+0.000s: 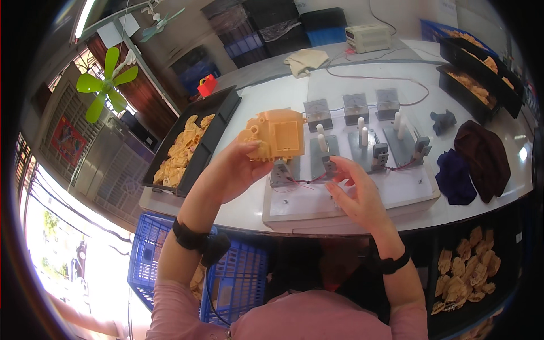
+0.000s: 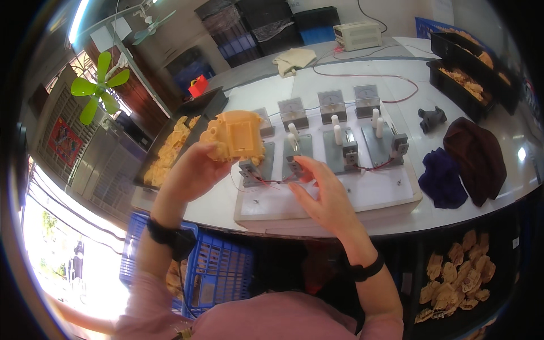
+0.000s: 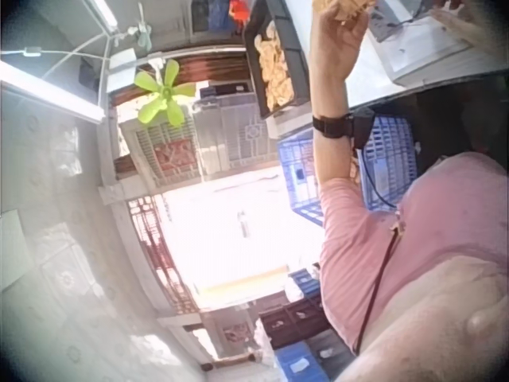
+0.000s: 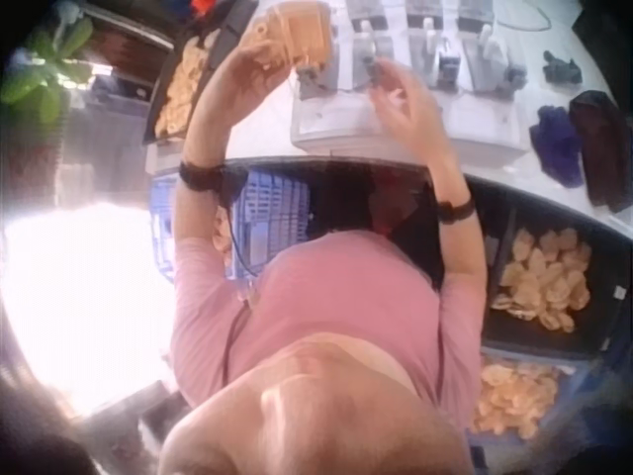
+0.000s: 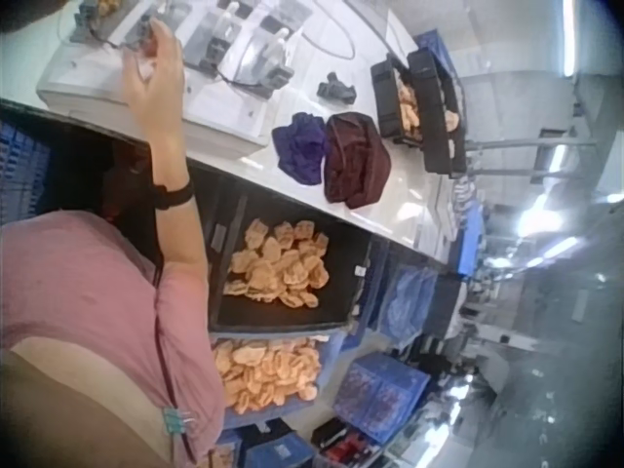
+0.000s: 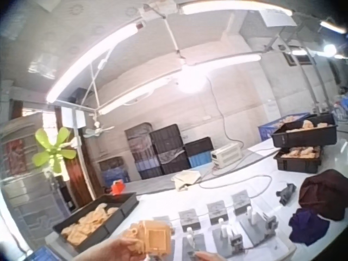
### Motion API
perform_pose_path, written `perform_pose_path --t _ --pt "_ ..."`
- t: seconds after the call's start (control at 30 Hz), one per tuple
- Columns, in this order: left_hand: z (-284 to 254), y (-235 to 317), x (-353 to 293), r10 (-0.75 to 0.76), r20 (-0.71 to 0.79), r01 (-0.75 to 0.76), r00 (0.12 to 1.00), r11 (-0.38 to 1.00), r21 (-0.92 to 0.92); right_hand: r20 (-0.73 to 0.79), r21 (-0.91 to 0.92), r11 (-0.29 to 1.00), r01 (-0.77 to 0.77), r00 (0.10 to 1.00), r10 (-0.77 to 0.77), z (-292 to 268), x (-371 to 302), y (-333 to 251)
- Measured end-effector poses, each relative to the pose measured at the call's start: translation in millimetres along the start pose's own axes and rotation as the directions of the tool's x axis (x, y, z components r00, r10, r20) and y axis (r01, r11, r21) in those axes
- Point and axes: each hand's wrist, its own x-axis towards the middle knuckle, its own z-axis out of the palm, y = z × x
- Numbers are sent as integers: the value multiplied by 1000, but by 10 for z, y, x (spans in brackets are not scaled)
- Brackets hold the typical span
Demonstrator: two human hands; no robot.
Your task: Assembling yellow plastic components on a testing or assembly jig at a workbench.
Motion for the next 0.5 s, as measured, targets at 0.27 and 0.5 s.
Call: perform_pose_path --t 0.27,0.5 --pt "27 4 5 -51 124 79 991 970 -232 8 -69 996 59 998 -59 3 -4 76" --pt "-31 -34 52 -62 75 74 995 983 -171 4 -33 998 48 999 -48 10 -9 57"
